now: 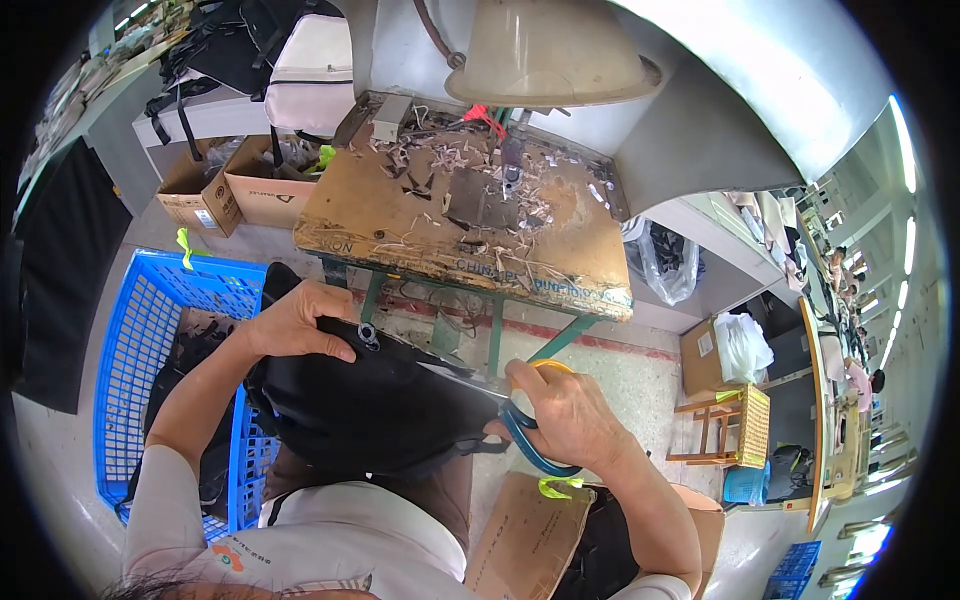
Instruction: Inspecting and sorting various backpacks and bags in a factory production setting.
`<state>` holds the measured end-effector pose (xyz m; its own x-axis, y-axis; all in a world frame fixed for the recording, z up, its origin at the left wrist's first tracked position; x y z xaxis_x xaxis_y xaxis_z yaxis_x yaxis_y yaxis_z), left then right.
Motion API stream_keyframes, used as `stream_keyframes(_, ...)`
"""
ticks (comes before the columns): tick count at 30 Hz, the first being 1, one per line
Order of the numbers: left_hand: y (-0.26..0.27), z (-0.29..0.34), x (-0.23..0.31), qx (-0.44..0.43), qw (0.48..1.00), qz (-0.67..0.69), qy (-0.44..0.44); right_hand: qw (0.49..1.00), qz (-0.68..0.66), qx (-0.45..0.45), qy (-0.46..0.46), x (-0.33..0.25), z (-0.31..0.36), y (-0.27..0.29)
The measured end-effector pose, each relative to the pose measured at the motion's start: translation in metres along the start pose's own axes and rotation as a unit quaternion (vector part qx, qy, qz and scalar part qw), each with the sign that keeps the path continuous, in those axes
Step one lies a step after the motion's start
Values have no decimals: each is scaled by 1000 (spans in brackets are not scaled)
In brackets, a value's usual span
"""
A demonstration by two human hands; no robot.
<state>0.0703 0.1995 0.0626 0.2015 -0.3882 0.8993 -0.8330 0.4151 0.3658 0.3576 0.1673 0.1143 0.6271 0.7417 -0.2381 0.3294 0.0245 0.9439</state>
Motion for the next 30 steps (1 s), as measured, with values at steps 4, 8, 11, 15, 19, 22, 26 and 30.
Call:
stream_keyframes(4, -2, 0, 2, 0, 1000, 0, -14, 999, 21, -41, -5, 3, 5, 2)
stream_keyframes(8, -2, 0, 5, 5, 999, -21, -30, 998, 23, -50, 2, 1, 4, 8)
stream_keyframes(11, -4, 0, 6, 15, 999, -26, -40, 998, 6, -57, -16, -1, -1, 8)
stream_keyframes(15, -6, 1, 6, 4, 998, -42, -35, 999, -2, -25, 25, -3, -8, 10)
stream_keyframes(19, -5, 2, 4, 9, 999, -30, -33, 997, 22, -76, 21, 0, -5, 9)
stream_keyframes(22, -8, -1, 6, 2, 999, -34, -23, 994, 74, -84, 18, 3, 2, 11)
stream_keyframes(26, -5, -1, 2, 6, 998, -44, -33, 997, 43, -60, 20, 2, 2, 5)
stream_keyframes(30, -4, -4, 5, -1, 998, -62, -27, 999, -31, -17, -18, 10, 12, -11)
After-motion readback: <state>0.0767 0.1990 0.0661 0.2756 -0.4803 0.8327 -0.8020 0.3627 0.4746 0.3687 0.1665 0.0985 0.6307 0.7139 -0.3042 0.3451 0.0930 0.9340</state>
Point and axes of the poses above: each hand's wrist, its own z-axis away from the middle knuckle, its own y-axis out of the back of the hand, x = y × z, the point moved 2 cm from there along -z, towards the middle knuckle, and after that the axes turned 4 degrees about x, right-handed, at the moved point
